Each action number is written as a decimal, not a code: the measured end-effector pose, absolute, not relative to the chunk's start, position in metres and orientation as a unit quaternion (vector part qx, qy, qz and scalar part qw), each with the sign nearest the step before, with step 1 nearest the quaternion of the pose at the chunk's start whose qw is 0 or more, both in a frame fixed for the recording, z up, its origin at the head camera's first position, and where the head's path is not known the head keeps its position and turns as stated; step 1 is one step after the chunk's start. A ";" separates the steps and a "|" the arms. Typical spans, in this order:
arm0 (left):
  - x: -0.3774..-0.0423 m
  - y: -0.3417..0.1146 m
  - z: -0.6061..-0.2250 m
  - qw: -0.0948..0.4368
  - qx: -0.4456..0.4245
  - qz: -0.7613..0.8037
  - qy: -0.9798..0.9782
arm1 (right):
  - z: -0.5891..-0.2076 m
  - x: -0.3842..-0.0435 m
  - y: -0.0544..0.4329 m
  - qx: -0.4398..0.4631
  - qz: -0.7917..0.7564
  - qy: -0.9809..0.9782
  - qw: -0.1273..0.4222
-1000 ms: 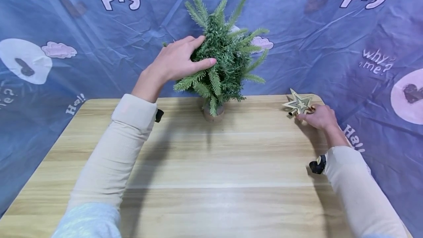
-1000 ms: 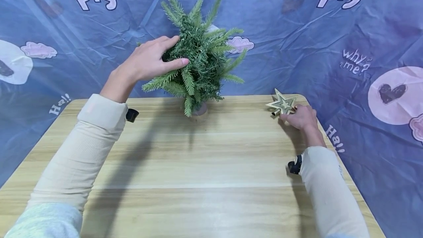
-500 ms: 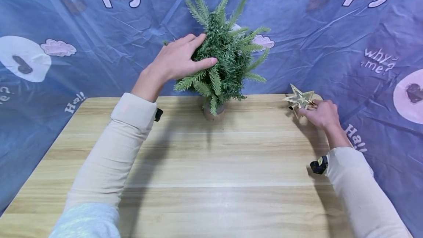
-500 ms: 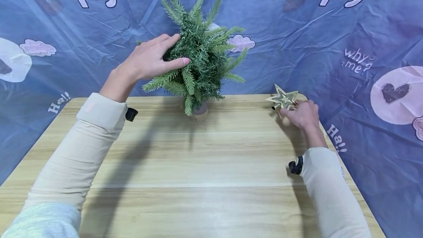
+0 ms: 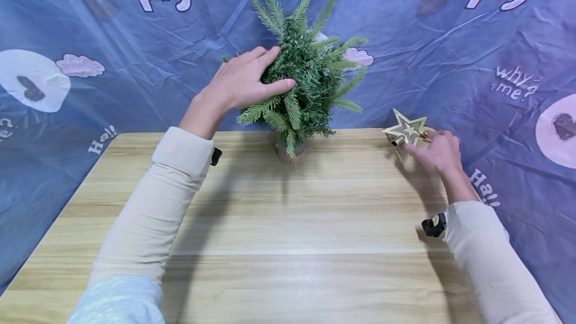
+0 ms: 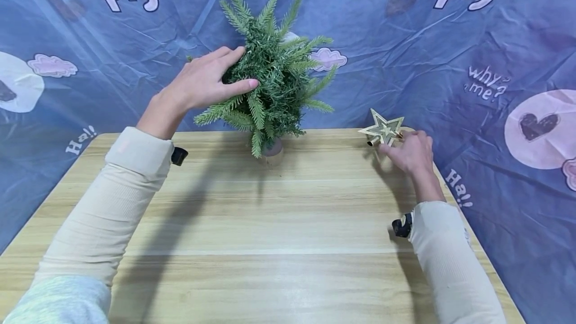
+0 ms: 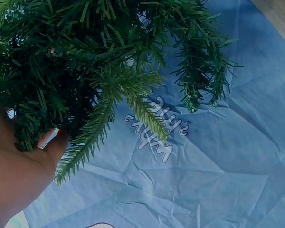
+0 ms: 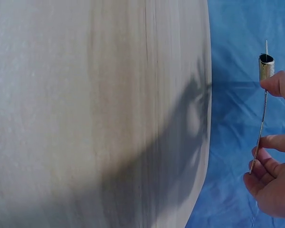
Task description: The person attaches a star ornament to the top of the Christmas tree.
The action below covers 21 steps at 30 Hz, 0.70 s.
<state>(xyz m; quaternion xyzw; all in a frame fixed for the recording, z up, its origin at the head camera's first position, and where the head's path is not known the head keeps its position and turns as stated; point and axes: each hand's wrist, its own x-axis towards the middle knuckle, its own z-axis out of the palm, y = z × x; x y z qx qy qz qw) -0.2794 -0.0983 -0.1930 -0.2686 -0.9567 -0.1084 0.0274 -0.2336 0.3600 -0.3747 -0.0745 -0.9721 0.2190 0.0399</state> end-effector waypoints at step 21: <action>-0.279 -0.100 -0.195 0.031 -0.274 -0.120 -0.954 | -0.363 -0.225 0.347 -0.070 0.240 -0.967 0.054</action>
